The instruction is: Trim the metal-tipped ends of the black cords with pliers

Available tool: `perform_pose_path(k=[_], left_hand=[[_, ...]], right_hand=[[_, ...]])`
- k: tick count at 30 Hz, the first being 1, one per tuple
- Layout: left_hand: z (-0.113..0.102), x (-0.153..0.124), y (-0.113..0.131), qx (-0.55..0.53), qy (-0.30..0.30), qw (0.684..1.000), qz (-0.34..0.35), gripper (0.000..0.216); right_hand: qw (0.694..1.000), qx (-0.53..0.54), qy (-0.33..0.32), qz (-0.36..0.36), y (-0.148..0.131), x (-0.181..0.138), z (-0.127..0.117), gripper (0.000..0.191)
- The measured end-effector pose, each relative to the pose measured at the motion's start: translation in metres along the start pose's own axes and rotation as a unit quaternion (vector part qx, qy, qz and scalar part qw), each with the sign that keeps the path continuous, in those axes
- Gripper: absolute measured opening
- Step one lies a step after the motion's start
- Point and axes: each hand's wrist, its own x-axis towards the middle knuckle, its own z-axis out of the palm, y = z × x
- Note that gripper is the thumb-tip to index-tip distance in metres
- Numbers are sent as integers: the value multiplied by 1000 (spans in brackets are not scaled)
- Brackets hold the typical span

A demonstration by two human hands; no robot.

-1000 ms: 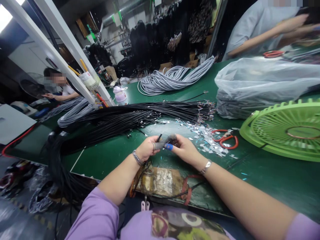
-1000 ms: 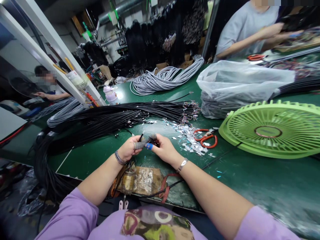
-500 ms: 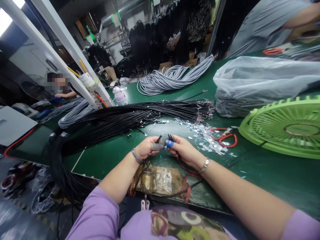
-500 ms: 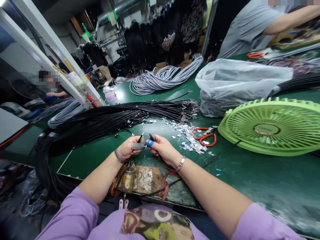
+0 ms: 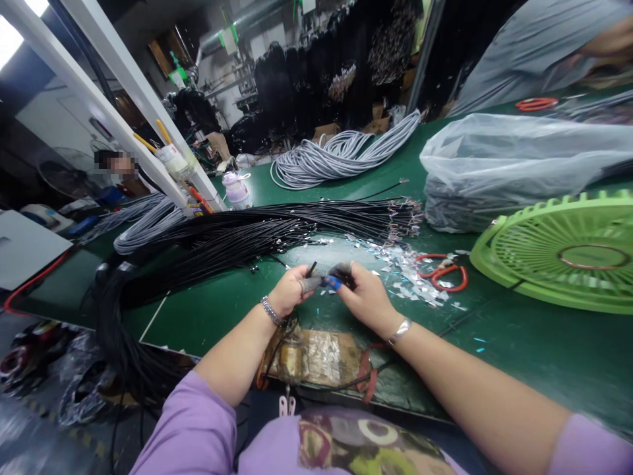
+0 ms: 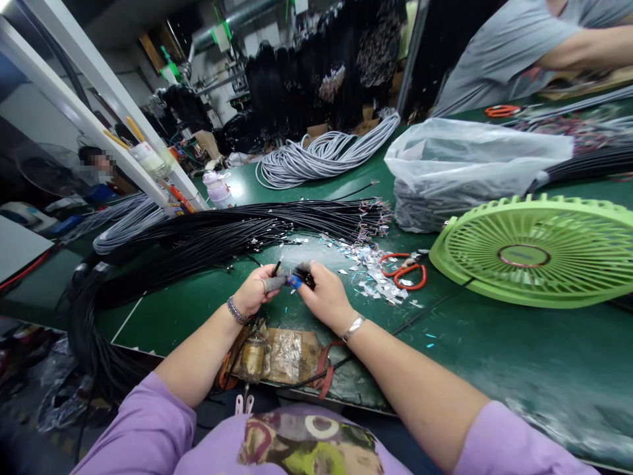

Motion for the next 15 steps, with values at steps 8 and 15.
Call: perform_pose_path(k=[8,15], left_hand=[[-2,0,-1,-15,-14,1000,-10,49],[-3,-2,3,-11,-15,999,-27,52]], right_hand=[[962,235,-37,133,-6,1,9,35],[925,319,-52,199,-7,0,9,44]])
